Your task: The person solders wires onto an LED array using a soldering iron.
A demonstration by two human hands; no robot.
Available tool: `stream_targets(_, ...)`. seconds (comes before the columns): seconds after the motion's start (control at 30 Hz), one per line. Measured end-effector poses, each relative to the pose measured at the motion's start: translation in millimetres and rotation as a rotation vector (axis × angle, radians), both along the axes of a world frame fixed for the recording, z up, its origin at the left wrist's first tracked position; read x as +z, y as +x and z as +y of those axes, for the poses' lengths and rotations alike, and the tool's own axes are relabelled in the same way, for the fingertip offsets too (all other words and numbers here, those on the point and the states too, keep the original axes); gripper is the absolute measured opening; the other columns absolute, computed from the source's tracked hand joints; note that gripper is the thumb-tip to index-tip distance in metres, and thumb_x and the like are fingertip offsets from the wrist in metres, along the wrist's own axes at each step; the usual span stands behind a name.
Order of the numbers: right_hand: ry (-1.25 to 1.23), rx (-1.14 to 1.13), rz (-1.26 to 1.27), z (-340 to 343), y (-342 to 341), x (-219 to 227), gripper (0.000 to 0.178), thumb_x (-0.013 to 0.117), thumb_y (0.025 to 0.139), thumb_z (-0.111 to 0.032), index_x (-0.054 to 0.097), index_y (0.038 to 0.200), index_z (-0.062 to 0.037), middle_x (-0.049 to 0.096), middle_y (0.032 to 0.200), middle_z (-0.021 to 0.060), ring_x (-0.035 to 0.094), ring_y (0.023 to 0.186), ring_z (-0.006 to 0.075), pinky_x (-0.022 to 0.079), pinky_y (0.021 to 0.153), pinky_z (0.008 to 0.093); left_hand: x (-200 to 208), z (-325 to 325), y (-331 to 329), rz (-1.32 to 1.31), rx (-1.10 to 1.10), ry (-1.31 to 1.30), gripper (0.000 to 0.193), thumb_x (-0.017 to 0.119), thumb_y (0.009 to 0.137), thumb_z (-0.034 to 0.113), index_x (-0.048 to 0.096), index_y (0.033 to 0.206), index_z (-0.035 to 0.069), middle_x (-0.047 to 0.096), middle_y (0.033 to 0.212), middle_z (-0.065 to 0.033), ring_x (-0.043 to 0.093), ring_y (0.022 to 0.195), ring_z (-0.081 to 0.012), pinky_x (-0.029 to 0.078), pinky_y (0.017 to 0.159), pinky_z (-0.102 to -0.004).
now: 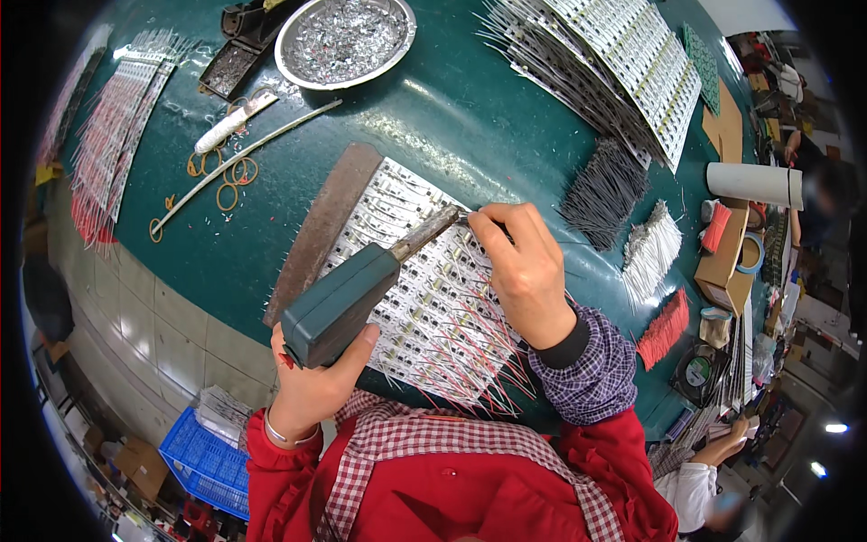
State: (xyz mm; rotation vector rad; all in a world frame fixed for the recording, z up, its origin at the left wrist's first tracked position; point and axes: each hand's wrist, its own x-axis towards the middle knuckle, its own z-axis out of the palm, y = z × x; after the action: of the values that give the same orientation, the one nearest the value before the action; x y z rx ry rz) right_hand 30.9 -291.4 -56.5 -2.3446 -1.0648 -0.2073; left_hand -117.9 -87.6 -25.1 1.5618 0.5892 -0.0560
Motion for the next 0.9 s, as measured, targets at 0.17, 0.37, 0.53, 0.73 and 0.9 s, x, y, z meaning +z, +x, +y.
stream_targets(0.17, -0.007, -0.002, -0.010, 1, -1, 0, 0.032, 0.065, 0.070, 0.008, 0.065, 0.102, 0.0044, 0.061, 0.099, 0.0119, 0.060, 0.085, 0.0264, 0.052, 0.068, 0.0355, 2, 0, 0, 0.011, -0.028, 0.033, 0.022, 0.076, 0.080, 0.002, 0.070, 0.101, -0.005, 0.072, 0.087, -0.0072, 0.064, 0.073, -0.0115, 0.051, 0.067, -0.0269)
stream_targets(0.37, -0.010, -0.001, -0.010, 1, -1, 1, 0.032, 0.066, 0.070, 0.008, 0.065, 0.102, 0.0042, 0.061, 0.099, 0.0120, 0.061, 0.085, 0.0266, 0.053, 0.068, 0.0356, -5, 1, -12, -0.165, -0.027, 0.135, 0.020, 0.073, 0.085, -0.001, 0.067, 0.103, -0.002, 0.063, 0.077, -0.0019, 0.055, 0.057, -0.0074, 0.042, 0.051, -0.0223)
stream_targets(0.53, -0.008, -0.002, -0.013, 1, -1, 1, 0.033, 0.066, 0.069, 0.009, 0.065, 0.102, 0.0037, 0.061, 0.099, 0.0121, 0.061, 0.085, 0.0268, 0.053, 0.067, 0.0359, -1, 0, -12, -0.054, 0.001, 0.120, 0.024, 0.078, 0.080, 0.005, 0.071, 0.102, -0.003, 0.072, 0.085, -0.0085, 0.066, 0.070, -0.0146, 0.052, 0.066, -0.0280)
stream_targets(0.73, -0.016, -0.004, -0.009, 1, -1, 1, 0.033, 0.066, 0.069, 0.010, 0.065, 0.102, 0.0036, 0.061, 0.099, 0.0120, 0.061, 0.085, 0.0268, 0.053, 0.067, 0.0358, -1, -3, -8, -0.051, -0.021, 0.123, 0.020, 0.077, 0.080, 0.006, 0.072, 0.098, -0.002, 0.072, 0.085, -0.0089, 0.067, 0.070, -0.0162, 0.052, 0.066, -0.0288)
stream_targets(0.9, -0.011, 0.000, -0.016, 2, -1, 2, 0.033, 0.066, 0.068, 0.010, 0.065, 0.101, 0.0036, 0.061, 0.098, 0.0121, 0.061, 0.084, 0.0266, 0.052, 0.066, 0.0356, -7, -4, -6, -0.207, -0.086, 0.294, 0.018, 0.076, 0.079, 0.004, 0.072, 0.096, -0.002, 0.071, 0.086, -0.0081, 0.065, 0.070, -0.0141, 0.050, 0.064, -0.0260)
